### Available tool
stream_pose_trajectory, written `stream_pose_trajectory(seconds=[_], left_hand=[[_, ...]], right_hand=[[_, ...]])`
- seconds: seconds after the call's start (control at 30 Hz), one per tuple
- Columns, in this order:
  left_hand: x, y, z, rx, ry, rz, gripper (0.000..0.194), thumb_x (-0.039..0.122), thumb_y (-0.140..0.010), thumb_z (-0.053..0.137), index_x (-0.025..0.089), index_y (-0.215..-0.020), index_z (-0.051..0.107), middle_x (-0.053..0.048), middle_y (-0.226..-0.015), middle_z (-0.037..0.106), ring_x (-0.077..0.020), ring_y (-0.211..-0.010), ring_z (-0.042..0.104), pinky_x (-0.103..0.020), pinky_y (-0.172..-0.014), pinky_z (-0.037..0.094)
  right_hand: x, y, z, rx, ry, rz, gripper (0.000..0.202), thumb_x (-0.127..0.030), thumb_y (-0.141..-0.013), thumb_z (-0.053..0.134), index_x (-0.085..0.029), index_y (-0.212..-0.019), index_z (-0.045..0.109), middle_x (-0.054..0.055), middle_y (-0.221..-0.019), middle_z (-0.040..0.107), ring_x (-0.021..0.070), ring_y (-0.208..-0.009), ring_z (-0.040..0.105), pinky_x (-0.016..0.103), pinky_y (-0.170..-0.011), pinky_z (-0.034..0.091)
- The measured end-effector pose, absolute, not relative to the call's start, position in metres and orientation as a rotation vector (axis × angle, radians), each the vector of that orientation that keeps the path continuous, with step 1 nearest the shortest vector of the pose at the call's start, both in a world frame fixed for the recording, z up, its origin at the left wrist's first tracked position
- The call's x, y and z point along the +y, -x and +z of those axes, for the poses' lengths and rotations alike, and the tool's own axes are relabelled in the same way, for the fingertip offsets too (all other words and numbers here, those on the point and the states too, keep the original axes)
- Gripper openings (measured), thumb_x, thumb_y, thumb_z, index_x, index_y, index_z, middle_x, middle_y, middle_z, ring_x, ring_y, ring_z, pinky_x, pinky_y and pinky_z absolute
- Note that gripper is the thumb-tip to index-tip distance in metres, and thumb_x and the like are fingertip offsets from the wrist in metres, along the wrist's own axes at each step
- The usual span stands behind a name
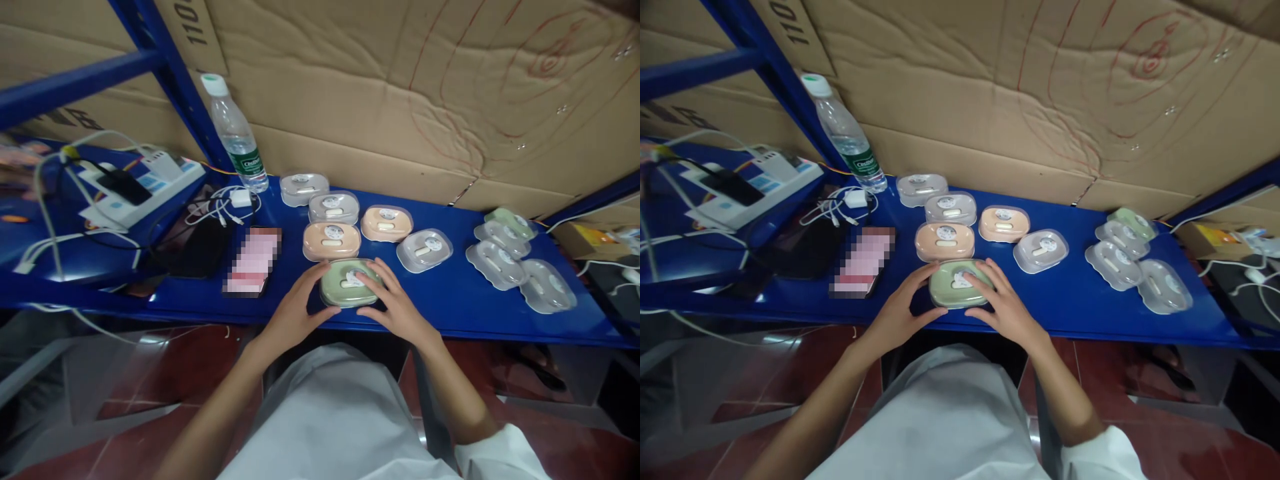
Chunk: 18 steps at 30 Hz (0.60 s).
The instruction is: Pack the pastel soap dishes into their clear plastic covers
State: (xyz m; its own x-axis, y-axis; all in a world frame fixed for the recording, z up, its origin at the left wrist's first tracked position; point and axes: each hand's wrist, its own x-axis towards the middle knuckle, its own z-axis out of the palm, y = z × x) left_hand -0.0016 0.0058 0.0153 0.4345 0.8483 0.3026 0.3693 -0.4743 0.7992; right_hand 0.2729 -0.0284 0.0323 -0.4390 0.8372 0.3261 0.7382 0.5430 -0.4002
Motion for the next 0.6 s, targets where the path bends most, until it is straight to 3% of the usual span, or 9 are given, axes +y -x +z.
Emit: stream_pose_trajectory(seconds=[0.1,0.2,0.37,0.47,0.6], left_hand=[[0.004,0.001,0.014,0.984,-2.099,0.956,0.060,0.035,-0.100,0.072,0.031,-0.154,0.047,-0.012,-0.164,0.049,-0.0279,-0.153,0.049,-0.050,-0.126,0.043],[0.001,-0.004,0.018,1.053,-2.260,0.931,0.051,0.034,-0.102,0.068,0.030,-0.151,0.052,-0.014,-0.167,0.046,-0.0305,-0.155,0.046,-0.054,-0.125,0.044],[0.003,-0.019,0.036,1.371,-2.602,0.828,0.054,0.043,-0.093,0.080,0.034,-0.144,0.065,-0.017,-0.175,0.033,-0.0510,-0.161,0.026,-0.081,-0.123,0.022],[0.012,-0.033,0.045,1.345,-2.686,0.697,0.061,0.046,-0.090,0.082,0.034,-0.147,0.064,-0.020,-0.172,0.038,-0.0537,-0.156,0.035,-0.087,-0.119,0.018],[0.024,-0.056,0.050,1.294,-2.772,0.668,0.063,0.046,-0.095,0.077,0.035,-0.154,0.058,-0.020,-0.164,0.049,-0.0494,-0.149,0.047,-0.084,-0.119,0.021]], right_hand=[[-0.030,-0.270,0.031,-2.317,1.310,0.189,0.081,-0.046,-0.105,0.061,-0.041,-0.173,0.016,0.007,-0.177,0.031,0.0325,-0.167,0.020,0.061,-0.129,0.037],[-0.032,-0.282,0.034,-2.311,1.371,0.005,0.082,-0.047,-0.106,0.060,-0.042,-0.173,0.012,0.006,-0.177,0.030,0.0334,-0.165,0.025,0.064,-0.130,0.031],[-0.030,-0.341,0.034,-2.000,1.801,-0.340,0.067,-0.043,-0.109,0.049,-0.040,-0.171,0.025,0.008,-0.176,0.032,0.0378,-0.164,0.027,0.070,-0.128,0.026],[-0.022,-0.375,0.030,-1.992,1.927,-0.312,0.064,-0.045,-0.108,0.045,-0.037,-0.170,0.031,0.010,-0.175,0.036,0.0406,-0.161,0.031,0.069,-0.122,0.036],[0.008,-0.398,0.036,-1.939,2.030,-0.302,0.062,-0.045,-0.107,0.042,-0.027,-0.167,0.040,0.017,-0.172,0.039,0.0466,-0.157,0.036,0.072,-0.117,0.041]])
